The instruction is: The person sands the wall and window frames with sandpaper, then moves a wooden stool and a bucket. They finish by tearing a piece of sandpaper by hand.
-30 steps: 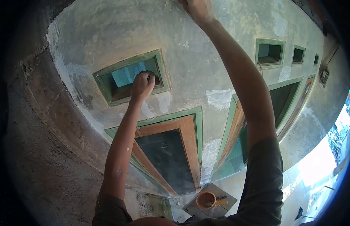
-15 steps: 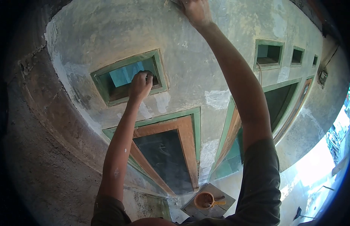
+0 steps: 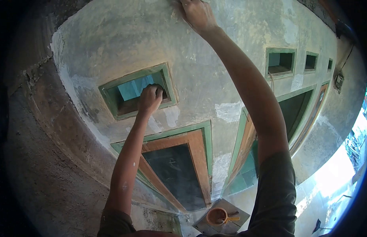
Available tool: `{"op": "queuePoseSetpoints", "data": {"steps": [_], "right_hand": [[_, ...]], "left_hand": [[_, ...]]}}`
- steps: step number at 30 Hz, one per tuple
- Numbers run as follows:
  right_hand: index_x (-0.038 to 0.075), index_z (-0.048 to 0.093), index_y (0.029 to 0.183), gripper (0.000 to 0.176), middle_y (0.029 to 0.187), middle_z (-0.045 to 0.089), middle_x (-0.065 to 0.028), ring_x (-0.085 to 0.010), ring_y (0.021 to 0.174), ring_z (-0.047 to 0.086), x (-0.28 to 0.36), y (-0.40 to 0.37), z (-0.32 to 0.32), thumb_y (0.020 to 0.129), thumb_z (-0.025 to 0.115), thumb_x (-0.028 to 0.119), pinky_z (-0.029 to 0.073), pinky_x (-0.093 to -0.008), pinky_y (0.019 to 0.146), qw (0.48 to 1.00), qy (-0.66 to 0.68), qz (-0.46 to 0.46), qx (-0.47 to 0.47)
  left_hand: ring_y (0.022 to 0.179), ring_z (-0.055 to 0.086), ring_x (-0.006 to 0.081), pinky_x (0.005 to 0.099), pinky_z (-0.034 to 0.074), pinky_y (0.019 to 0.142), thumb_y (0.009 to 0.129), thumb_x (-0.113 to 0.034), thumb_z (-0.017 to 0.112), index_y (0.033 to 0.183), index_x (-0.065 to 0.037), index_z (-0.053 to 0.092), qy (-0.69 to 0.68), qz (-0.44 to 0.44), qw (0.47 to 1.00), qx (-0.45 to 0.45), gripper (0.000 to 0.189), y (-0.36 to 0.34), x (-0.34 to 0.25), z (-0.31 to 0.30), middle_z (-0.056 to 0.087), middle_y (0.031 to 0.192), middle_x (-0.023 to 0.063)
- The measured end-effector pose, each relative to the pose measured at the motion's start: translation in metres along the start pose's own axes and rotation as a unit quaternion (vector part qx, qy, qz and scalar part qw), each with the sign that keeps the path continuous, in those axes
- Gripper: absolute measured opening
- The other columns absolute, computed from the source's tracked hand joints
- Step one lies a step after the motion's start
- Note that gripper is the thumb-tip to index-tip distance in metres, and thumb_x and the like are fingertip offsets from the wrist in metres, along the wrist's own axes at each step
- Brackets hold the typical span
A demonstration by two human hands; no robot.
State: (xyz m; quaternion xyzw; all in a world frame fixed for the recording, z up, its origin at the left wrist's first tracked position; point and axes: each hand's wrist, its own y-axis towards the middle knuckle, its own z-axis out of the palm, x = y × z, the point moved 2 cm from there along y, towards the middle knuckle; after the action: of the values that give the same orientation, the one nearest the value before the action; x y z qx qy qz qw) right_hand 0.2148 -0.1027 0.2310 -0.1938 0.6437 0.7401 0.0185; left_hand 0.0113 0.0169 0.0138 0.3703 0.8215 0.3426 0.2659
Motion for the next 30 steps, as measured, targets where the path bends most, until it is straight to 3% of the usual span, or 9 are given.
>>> {"op": "queuePoseSetpoints", "data": {"steps": [3,5,8,12,14,20,27,29,30], "right_hand": [[0.005,0.058,0.118,0.028,0.108,0.06,-0.014,-0.0341,0.097,0.061,0.001,0.029,0.008,0.092,0.058,0.015,0.053,-0.0442,0.077,1.0,0.002,-0.003,-0.011],[0.007,0.059,0.118,0.031,0.113,0.061,-0.0115,-0.0309,0.106,0.058,-0.008,0.043,0.027,0.089,0.059,0.016,0.047,-0.0435,0.089,0.978,-0.148,-0.143,-0.031],[0.009,0.061,0.117,0.033,0.114,0.063,-0.0099,-0.0281,0.109,0.056,-0.016,0.053,0.04,0.085,0.061,0.016,0.041,-0.0423,0.096,0.973,-0.183,-0.139,0.001],[0.01,0.063,0.114,0.029,0.109,0.064,-0.0106,-0.029,0.103,0.057,-0.006,0.06,0.032,0.085,0.061,0.016,0.044,-0.042,0.092,0.976,-0.181,-0.12,-0.008],[0.009,0.064,0.111,0.028,0.101,0.065,-0.012,-0.032,0.096,0.058,-0.011,0.065,0.033,0.084,0.063,0.016,0.044,-0.0429,0.09,0.991,-0.097,-0.083,0.031],[0.006,0.066,0.104,0.024,0.092,0.062,-0.0157,-0.0357,0.09,0.057,-0.013,0.072,0.034,0.08,0.065,0.01,0.047,-0.0443,0.081,0.986,-0.067,-0.148,-0.019],[0.001,0.064,0.104,0.025,0.095,0.062,-0.0182,-0.0377,0.094,0.057,-0.014,0.072,0.024,0.079,0.062,0.0,0.047,-0.0439,0.082,0.996,0.017,-0.088,0.018],[0.001,0.063,0.109,0.028,0.098,0.062,-0.0186,-0.0375,0.094,0.057,-0.019,0.066,0.034,0.081,0.06,-0.001,0.047,-0.044,0.084,0.985,0.04,-0.169,0.011],[0.002,0.061,0.117,0.034,0.106,0.062,-0.0185,-0.0371,0.102,0.057,-0.029,0.054,0.048,0.083,0.058,0.0,0.047,-0.0434,0.089,0.991,0.001,-0.13,0.011]], "left_hand": [[0.085,0.062,0.0398,0.0473,0.051,0.08,0.09,-0.024,0.049,0.084,-0.003,0.07,-0.007,0.007,1.0,-0.008,0.03,0.001,-0.003,-0.003,0.065,0.09,0.0225],[0.085,0.062,0.0398,0.0471,0.051,0.08,0.09,-0.024,0.05,0.084,-0.003,0.07,0.001,-0.01,1.0,-0.003,0.03,0.0,-0.002,-0.001,0.065,0.089,0.0221],[0.085,0.063,0.0394,0.0471,0.052,0.08,0.089,-0.024,0.05,0.085,-0.003,0.069,-0.002,0.001,1.0,-0.012,0.029,-0.001,-0.001,-0.001,0.065,0.089,0.022],[0.085,0.062,0.0396,0.0476,0.052,0.08,0.089,-0.024,0.05,0.086,-0.003,0.069,-0.004,-0.014,1.0,-0.011,0.029,-0.001,-0.001,-0.001,0.065,0.089,0.0223],[0.086,0.062,0.0404,0.0481,0.052,0.08,0.089,-0.024,0.05,0.087,-0.003,0.069,-0.005,-0.02,1.0,-0.007,0.028,-0.002,-0.003,-0.004,0.065,0.092,0.0231],[0.088,0.062,0.0405,0.0482,0.052,0.08,0.089,-0.023,0.05,0.088,-0.003,0.069,-0.016,-0.021,1.0,-0.011,0.027,-0.001,0.001,-0.001,0.064,0.095,0.023],[0.087,0.062,0.0399,0.0477,0.051,0.081,0.089,-0.024,0.051,0.089,-0.003,0.069,-0.039,-0.022,0.999,-0.03,0.027,-0.002,-0.004,-0.005,0.064,0.093,0.0224],[0.087,0.062,0.0397,0.047,0.051,0.081,0.089,-0.023,0.051,0.089,-0.003,0.069,-0.04,-0.009,0.998,-0.045,0.027,-0.002,0.0,-0.001,0.065,0.093,0.0223],[0.087,0.062,0.0397,0.047,0.051,0.081,0.089,-0.023,0.051,0.089,-0.003,0.069,-0.04,-0.007,0.998,-0.045,0.027,-0.001,0.001,-0.002,0.065,0.093,0.0223]]}}
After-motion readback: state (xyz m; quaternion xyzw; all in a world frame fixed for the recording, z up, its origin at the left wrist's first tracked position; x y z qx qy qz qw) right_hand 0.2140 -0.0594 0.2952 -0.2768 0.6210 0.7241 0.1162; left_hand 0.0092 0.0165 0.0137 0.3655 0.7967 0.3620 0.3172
